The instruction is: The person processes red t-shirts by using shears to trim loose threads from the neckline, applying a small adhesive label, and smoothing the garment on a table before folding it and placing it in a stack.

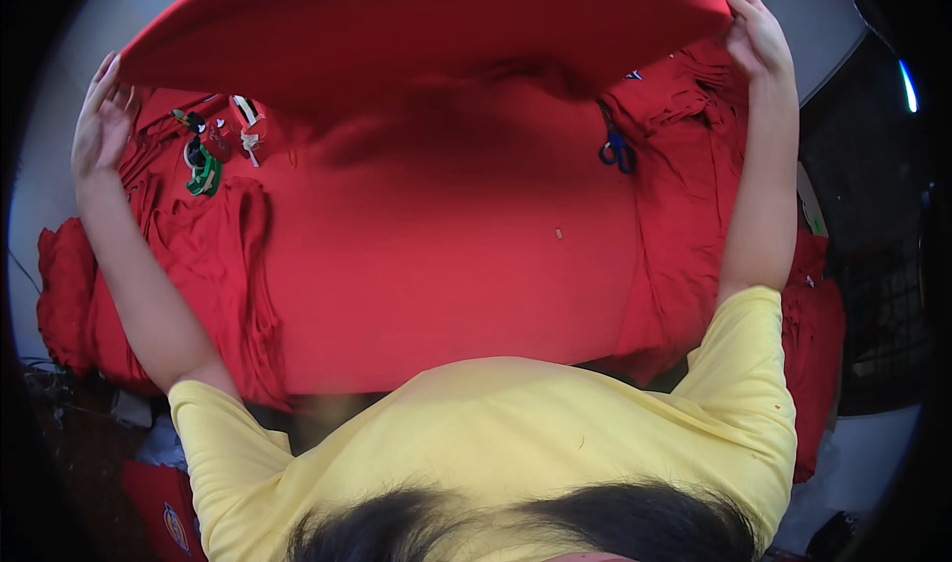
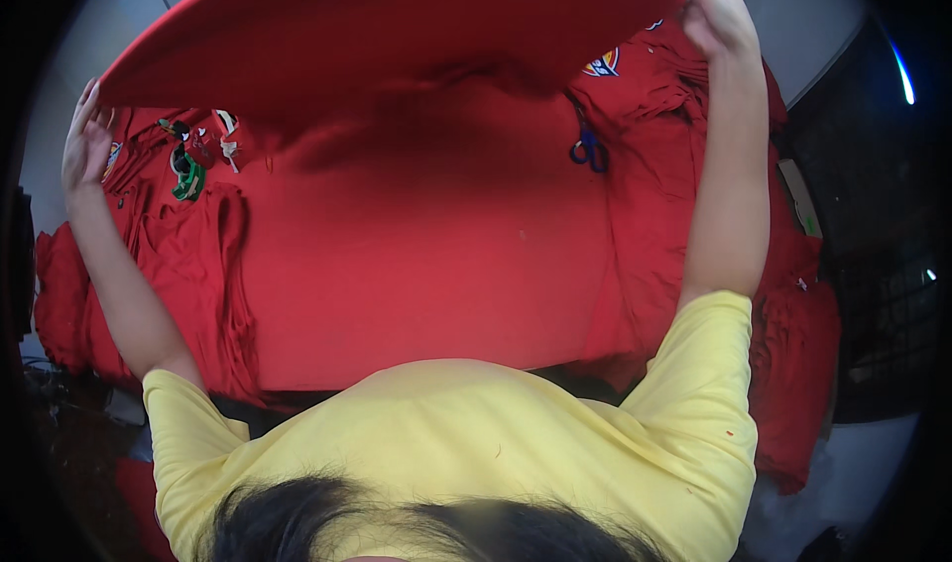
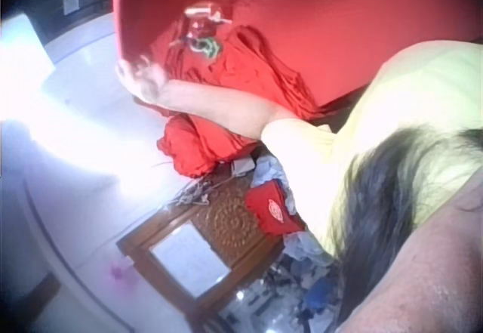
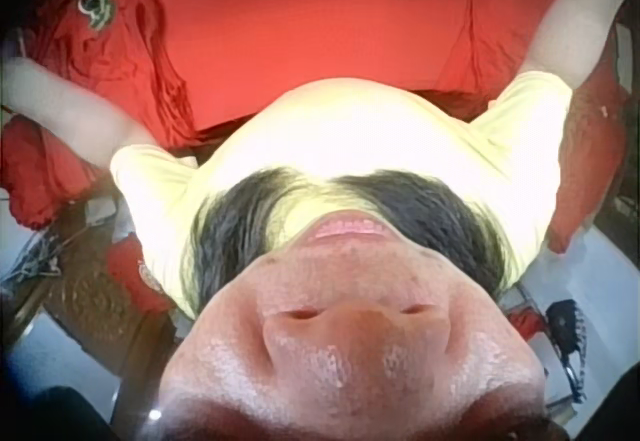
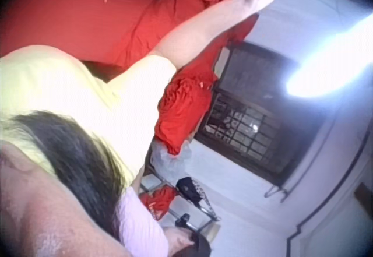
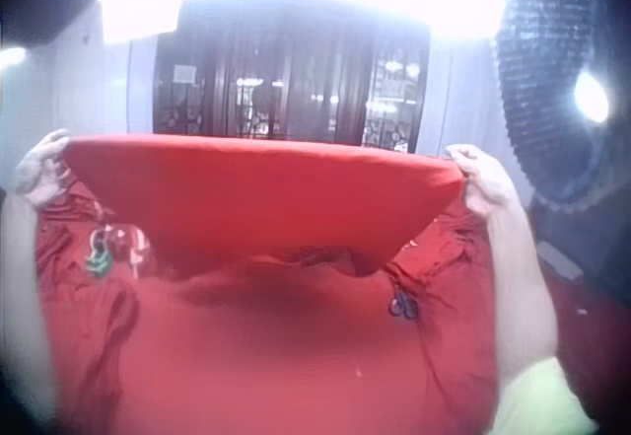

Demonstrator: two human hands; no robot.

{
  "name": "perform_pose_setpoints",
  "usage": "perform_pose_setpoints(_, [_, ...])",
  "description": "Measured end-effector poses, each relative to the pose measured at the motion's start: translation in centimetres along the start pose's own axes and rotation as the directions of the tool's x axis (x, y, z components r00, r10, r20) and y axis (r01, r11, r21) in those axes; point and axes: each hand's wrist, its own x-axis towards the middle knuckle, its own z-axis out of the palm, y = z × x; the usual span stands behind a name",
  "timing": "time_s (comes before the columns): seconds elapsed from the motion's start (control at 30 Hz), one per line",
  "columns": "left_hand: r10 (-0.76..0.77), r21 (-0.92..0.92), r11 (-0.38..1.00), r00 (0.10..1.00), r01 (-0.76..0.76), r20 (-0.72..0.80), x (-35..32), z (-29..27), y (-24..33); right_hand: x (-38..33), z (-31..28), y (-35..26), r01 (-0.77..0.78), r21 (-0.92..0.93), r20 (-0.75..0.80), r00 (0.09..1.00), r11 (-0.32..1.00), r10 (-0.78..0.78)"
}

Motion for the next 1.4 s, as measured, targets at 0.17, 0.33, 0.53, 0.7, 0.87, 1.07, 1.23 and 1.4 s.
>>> perform_pose_setpoints(0.17, [-0.153,0.186,0.966,0.978,0.179,-0.144,-13.6,4.0,-2.9,-11.7,2.9,4.3,-0.125,-0.371,0.011,0.990,0.920,0.139])
perform_pose_setpoints(0.33, [-0.600,0.549,0.652,0.799,0.523,-0.048,-27.9,2.5,-11.9,-27.5,-0.3,12.5,-0.432,-0.541,-0.036,0.869,0.721,0.494])
perform_pose_setpoints(0.53, [-0.684,0.979,0.183,0.726,0.087,0.064,-33.7,5.3,-12.0,-31.5,1.3,12.7,-0.128,-0.965,0.047,0.776,0.230,0.629])
perform_pose_setpoints(0.7, [-0.309,0.950,0.309,0.940,-0.042,0.142,-25.0,9.0,-20.9,-21.5,8.4,19.7,0.294,-0.916,0.356,0.908,0.272,0.221])
perform_pose_setpoints(0.87, [-0.294,0.954,0.289,0.942,-0.074,0.162,-18.1,12.4,-28.1,-13.6,15.3,25.4,0.270,-0.875,0.400,0.870,0.402,0.289])
perform_pose_setpoints(1.07, [-0.381,0.834,0.536,0.919,0.131,0.100,-16.9,13.1,-26.6,-10.7,14.9,25.9,0.124,-0.776,0.426,0.825,0.618,0.370])
perform_pose_setpoints(1.23, [-0.234,0.903,0.429,0.965,-0.010,0.122,-17.1,12.2,-29.6,-11.7,15.6,30.1,0.326,-0.694,0.511,0.851,0.642,0.121])
perform_pose_setpoints(1.4, [-0.288,0.824,0.553,0.956,0.123,0.050,-17.3,10.7,-30.3,-11.8,14.1,31.0,0.141,-0.669,0.406,0.892,0.730,0.199])
